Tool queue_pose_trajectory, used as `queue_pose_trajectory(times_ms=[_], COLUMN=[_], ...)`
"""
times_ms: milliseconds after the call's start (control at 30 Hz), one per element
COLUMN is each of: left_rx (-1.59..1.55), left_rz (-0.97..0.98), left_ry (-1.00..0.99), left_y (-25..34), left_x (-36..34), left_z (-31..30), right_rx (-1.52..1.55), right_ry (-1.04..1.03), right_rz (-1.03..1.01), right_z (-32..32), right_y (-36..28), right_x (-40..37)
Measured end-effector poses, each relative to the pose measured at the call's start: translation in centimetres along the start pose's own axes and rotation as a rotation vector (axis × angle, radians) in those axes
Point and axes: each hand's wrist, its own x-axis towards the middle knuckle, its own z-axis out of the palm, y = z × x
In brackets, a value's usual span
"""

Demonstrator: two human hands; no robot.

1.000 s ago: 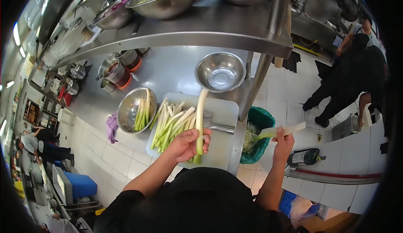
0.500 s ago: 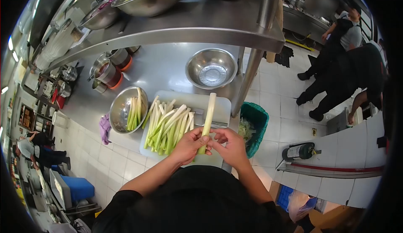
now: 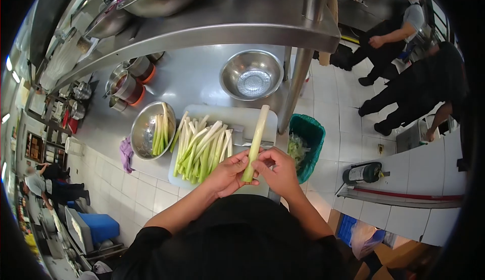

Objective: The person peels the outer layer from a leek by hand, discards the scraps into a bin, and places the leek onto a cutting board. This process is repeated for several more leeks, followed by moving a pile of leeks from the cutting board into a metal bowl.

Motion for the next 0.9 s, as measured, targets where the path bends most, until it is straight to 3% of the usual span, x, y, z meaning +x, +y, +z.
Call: queue_pose_trajectory(times_ms=[133, 200, 333, 367, 400, 533, 733, 900], left_rx=[-0.079, -0.082, -0.031, -0.029, 0.038, 0.267, 0.568, 0.355], left_rz=[-0.014, -0.001, 0.051, 0.048, 0.068, 0.134, 0.199, 0.179], left_ry=[-0.011, -0.035, -0.019, -0.023, 0.041, 0.194, 0.19, 0.193], left_y=[-0.4, -0.2, 0.0, -0.1, -0.3, -0.7, -0.3, -0.4], left_x=[0.1, 0.1, 0.3, 0.4, 0.5, 0.8, 0.6, 1.1], left_z=[-0.4, -0.2, -0.4, -0.3, -0.2, 0.6, 1.6, 1.1], right_rx=[0.122, 0.238, 0.228, 0.194, 0.157, 0.058, -0.059, -0.069], right_ry=[0.072, 0.209, 0.223, 0.13, 0.04, 0.024, 0.105, 0.162], right_rz=[-0.074, 0.069, 0.031, 0.019, 0.009, 0.022, 0.006, -0.003], right_z=[-0.2, -1.1, -1.7, -1.3, -1.0, -0.4, -0.1, 0.0], right_y=[1.8, 2.8, 3.0, 2.7, 2.0, 0.5, 0.5, -0.5], right_x=[0.5, 0.8, 0.6, 0.3, 0.0, 0.0, 0.5, 0.7])
